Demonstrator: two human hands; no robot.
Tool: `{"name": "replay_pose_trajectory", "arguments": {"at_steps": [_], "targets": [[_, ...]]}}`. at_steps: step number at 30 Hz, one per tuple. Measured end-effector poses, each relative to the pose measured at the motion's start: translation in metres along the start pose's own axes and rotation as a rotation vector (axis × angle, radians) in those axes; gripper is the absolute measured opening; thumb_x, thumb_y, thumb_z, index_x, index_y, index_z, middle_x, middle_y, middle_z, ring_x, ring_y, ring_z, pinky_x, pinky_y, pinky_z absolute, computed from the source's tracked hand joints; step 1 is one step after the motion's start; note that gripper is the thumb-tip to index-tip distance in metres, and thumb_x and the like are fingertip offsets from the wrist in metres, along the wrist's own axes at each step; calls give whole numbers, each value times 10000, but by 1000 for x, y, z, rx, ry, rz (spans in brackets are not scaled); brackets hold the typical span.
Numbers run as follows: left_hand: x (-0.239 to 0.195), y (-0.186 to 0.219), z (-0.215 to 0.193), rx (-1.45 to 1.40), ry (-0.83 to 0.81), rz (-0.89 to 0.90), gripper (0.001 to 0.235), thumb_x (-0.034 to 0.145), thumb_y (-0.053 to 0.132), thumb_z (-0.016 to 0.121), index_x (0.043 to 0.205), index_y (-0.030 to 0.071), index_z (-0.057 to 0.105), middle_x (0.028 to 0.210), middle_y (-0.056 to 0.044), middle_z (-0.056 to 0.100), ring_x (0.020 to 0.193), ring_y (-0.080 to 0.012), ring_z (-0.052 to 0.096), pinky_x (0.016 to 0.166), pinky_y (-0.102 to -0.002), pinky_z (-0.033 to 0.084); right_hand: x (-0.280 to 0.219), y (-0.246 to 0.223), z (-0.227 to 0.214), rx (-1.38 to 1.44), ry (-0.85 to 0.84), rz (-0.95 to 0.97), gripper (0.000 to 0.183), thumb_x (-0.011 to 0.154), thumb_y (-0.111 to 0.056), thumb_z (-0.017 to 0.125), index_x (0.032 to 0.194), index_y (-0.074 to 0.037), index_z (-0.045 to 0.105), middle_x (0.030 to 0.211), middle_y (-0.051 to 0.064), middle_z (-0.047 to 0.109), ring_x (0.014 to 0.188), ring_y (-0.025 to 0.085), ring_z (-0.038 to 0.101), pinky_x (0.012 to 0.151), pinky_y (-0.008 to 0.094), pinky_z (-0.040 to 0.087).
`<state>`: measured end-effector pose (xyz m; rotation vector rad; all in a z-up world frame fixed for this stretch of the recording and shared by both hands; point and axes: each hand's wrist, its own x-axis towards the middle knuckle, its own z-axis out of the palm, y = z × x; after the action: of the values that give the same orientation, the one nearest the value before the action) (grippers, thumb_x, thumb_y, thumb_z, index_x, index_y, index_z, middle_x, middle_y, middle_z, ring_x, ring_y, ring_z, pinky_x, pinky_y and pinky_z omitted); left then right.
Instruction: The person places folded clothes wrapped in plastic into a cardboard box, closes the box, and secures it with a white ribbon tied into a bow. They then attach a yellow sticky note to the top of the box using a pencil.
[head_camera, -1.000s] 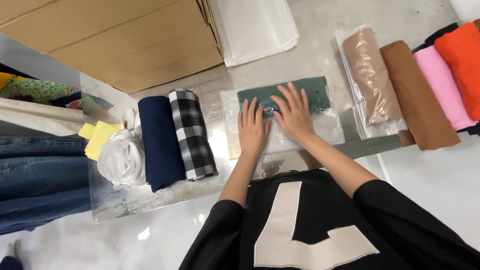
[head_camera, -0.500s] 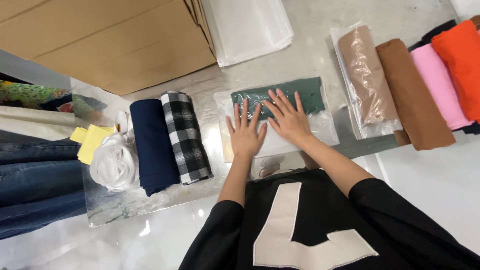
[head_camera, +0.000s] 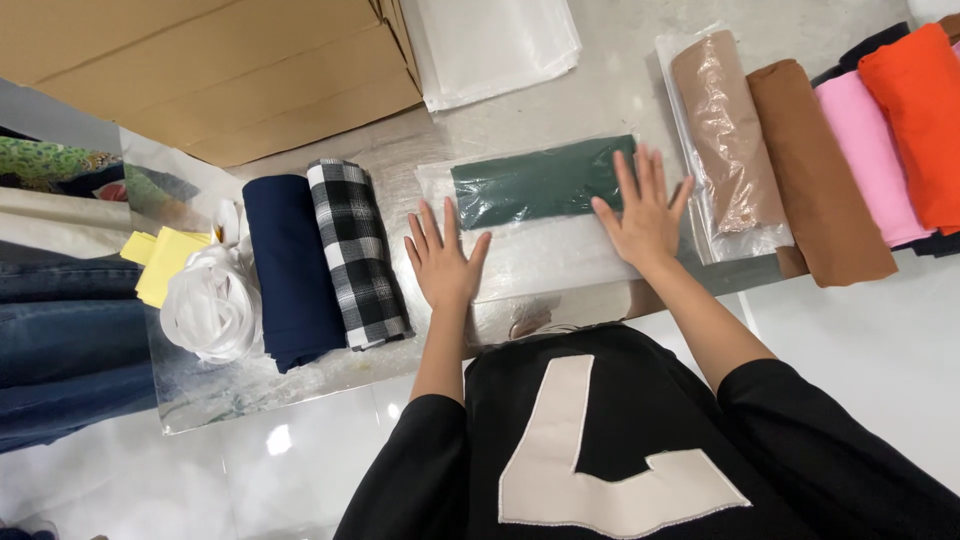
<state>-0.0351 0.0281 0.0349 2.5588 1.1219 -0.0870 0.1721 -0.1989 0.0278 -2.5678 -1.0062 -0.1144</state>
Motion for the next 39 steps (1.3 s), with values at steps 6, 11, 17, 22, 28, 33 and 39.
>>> {"name": "replay_pose_trajectory", "arguments": {"at_steps": [6,11,17,22,28,33,39], "targets": [[1,-31,26,-154,222,9,1020,937,657,701,1725,223,220,1761,-140,255,1630,-313,236,1320,-503,191,-22,21,-7,91,-24,212,895,1045,-576,641,1691,-72,282,1696,208,363,1574,364,301,1222,632,165],[0,-55,30,-406,340,-20,883,833,142,860,1613,105,448,1347,-206,630,1210,-449,660,1048,-537,541,-37,57,26,351,197,259,933,782,-181,966,1557,37,495,1246,147,653,1095,369,618,986,476,456],[39,-92,32,-435,38,-337,425,895,399,776,1287,237,754,1026,-15,819,1016,-293,790,826,-476,630,-12,125,49,278,-85,460,406,859,-428,893,1192,-209,815,908,-57,790,925,205,771,804,342,580],[46,-107,44,-614,-97,-349,280,901,369,782,1107,183,820,898,-28,808,723,-210,805,529,-365,654,6,129,37,329,-270,577,305,843,-361,845,1115,-225,824,757,52,749,701,245,745,612,332,621],[19,-68,-12,-1147,-268,-544,469,1023,215,674,1361,-106,616,1153,-249,703,781,-238,813,636,-265,692,9,101,-8,838,-490,770,447,1023,-147,705,1375,110,606,936,236,700,569,214,701,514,282,628],[15,-65,-13,-1343,-260,-583,480,1044,174,667,1412,-118,567,1255,-225,598,952,-278,800,796,-328,704,10,63,-51,1019,-567,813,516,1090,-167,624,1464,155,473,1271,209,599,961,359,760,820,375,651],[20,-54,-20,-1533,-208,-536,351,1074,144,623,1308,-116,602,1149,-169,546,1047,-408,778,891,-455,692,16,48,-76,1144,-465,789,342,1119,-86,533,1338,176,513,1163,129,476,1121,529,692,937,493,633]]}}
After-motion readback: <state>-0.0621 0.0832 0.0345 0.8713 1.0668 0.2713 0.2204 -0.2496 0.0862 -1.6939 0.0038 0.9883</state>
